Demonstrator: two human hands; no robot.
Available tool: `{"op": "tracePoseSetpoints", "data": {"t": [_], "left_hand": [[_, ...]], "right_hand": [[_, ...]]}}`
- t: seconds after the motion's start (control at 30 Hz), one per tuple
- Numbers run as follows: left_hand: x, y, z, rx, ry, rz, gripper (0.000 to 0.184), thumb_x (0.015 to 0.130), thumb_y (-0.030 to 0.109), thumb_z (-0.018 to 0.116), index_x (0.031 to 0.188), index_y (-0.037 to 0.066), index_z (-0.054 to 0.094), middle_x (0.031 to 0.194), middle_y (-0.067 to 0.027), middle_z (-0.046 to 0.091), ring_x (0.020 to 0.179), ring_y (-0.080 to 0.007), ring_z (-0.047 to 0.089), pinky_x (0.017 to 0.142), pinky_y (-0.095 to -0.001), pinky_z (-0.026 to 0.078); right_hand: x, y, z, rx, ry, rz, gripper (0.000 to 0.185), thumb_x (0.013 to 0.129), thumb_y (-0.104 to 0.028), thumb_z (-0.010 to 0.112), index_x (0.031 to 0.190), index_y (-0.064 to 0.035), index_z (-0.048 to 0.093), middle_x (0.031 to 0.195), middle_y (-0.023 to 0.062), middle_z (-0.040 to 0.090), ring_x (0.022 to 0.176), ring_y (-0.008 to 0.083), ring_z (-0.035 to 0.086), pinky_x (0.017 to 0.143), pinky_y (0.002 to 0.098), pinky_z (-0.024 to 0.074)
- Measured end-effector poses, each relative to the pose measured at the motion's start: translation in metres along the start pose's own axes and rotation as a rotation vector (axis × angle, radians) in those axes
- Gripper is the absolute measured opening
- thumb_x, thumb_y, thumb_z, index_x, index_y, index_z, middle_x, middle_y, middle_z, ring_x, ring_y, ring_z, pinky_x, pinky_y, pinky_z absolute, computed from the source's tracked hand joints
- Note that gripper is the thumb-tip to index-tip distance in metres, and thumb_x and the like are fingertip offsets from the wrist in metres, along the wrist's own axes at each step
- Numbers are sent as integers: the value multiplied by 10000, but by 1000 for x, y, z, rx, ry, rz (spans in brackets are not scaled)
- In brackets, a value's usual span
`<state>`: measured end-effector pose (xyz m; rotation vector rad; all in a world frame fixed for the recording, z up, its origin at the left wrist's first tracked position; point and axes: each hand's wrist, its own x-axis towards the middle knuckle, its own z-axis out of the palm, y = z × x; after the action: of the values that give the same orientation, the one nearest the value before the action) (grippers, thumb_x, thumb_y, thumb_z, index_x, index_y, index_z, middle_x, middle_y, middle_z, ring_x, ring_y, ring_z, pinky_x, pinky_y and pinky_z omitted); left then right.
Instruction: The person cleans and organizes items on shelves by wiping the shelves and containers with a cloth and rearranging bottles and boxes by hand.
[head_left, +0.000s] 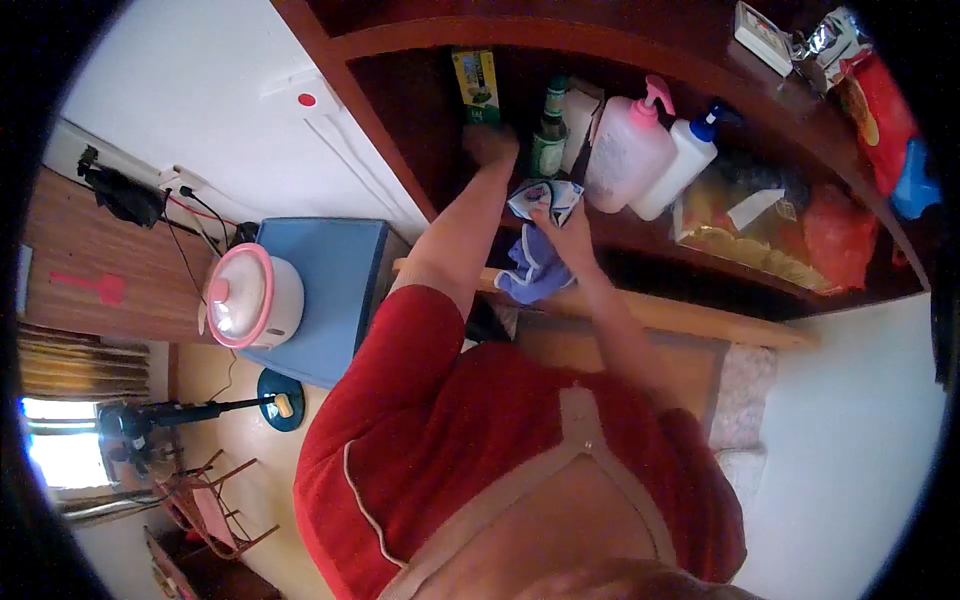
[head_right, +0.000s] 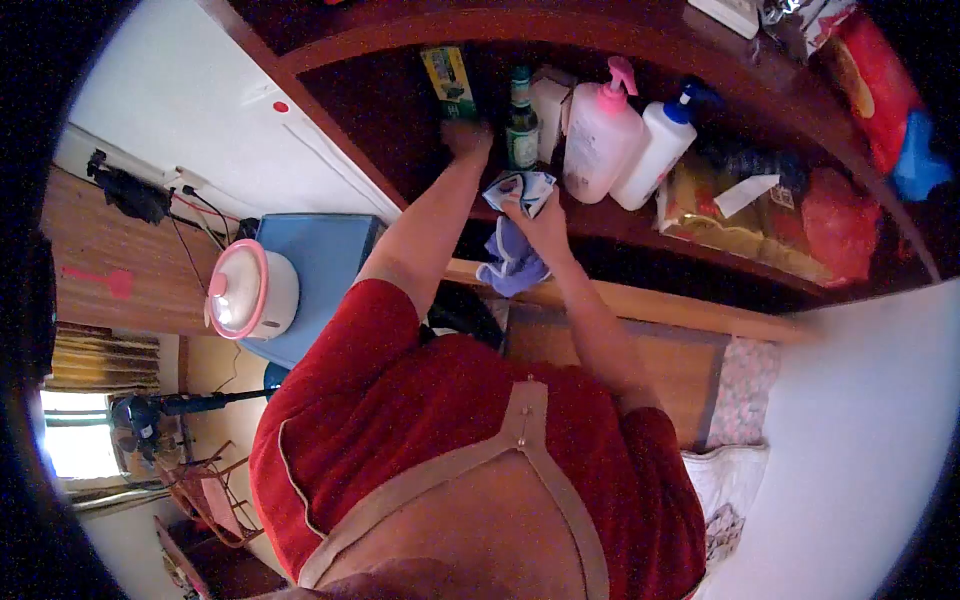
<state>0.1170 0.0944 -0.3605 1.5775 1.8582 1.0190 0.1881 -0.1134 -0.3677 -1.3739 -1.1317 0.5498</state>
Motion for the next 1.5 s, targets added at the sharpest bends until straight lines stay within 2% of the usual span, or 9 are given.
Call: {"op": "tracePoseSetpoints", "data": {"t": [0.1, 0.43, 0.63, 0.73, 0.93, 1.0, 1.17, 1.23, 1.5], "left_hand": [[7, -4, 12, 208, 200, 146, 599, 687, 292, 724, 1091, -82, 487, 1064, -239, 545, 1004, -373, 550, 867, -435, 460], [26, 25, -4, -465, 34, -120, 666, 678, 234, 734, 1146, -88, 386, 1179, -238, 485, 1063, -350, 520, 879, -423, 450], [10, 80, -77, -852, -16, -251, 471, 771, 250, 693, 1163, 96, 482, 1111, -101, 551, 996, -265, 529, 797, -438, 442], [29, 91, -106, -993, -267, -461, 539, 830, 258, 629, 1299, 91, 424, 1163, -113, 465, 989, -274, 450, 850, -448, 381], [41, 73, -131, -873, -576, -63, 546, 844, 290, 610, 1322, 144, 388, 1118, -118, 491, 856, -265, 494, 814, -435, 402], [-17, 90, -171, -1048, -482, -139, 449, 751, 168, 680, 1121, 26, 467, 1054, -138, 562, 902, -268, 560, 788, -374, 455], [-39, 55, -168, -975, -489, 101, 439, 811, 126, 608, 1222, 31, 489, 1132, -130, 551, 1102, -234, 492, 920, -334, 395], [-50, 22, -147, -604, -132, 399, 550, 816, 124, 608, 1293, -42, 390, 1199, -159, 532, 1124, -245, 498, 937, -327, 392], [-60, -10, -117, 47, 151, 839, 507, 773, 22, 543, 1261, -33, 417, 1260, -242, 454, 1156, -411, 429, 959, -415, 392]], "right_hand": [[3, 4, 2, -33, -9, 3, 696, 699, -402, 755, 1134, 23, 416, 1037, 190, 604, 974, 286, 602, 823, 357, 465], [20, -16, 11, -326, -96, 127, 857, 653, -522, 727, 1141, 77, 358, 1024, 257, 593, 981, 398, 578, 811, 423, 474], [62, -11, 60, -432, -160, -139, 876, 688, -517, 692, 1141, 160, 371, 1000, 273, 596, 958, 387, 583, 819, 385, 474], [74, -38, 91, -419, -142, 207, 1099, 596, -576, 731, 1225, 185, 249, 1098, 277, 565, 1035, 373, 563, 858, 382, 468], [91, -38, 113, -336, -233, 224, 1061, 579, -603, 720, 1252, 110, 316, 1131, 248, 568, 1065, 360, 554, 883, 390, 460], [95, -25, 116, -282, -274, 165, 1002, 595, -600, 710, 1253, 73, 366, 1138, 246, 565, 1061, 361, 555, 882, 397, 459], [89, -18, 122, -398, -191, 129, 558, 720, -415, 676, 1055, 14, 555, 976, 249, 619, 979, 378, 585, 828, 428, 462], [95, 35, 134, -317, -157, 4, 618, 728, -427, 659, 1127, 22, 511, 1043, 255, 591, 980, 392, 578, 837, 441, 461], [85, 20, 124, -187, -53, -300, 526, 790, -243, 609, 1200, 33, 431, 1087, 302, 543, 967, 459, 543, 797, 478, 463]]}}
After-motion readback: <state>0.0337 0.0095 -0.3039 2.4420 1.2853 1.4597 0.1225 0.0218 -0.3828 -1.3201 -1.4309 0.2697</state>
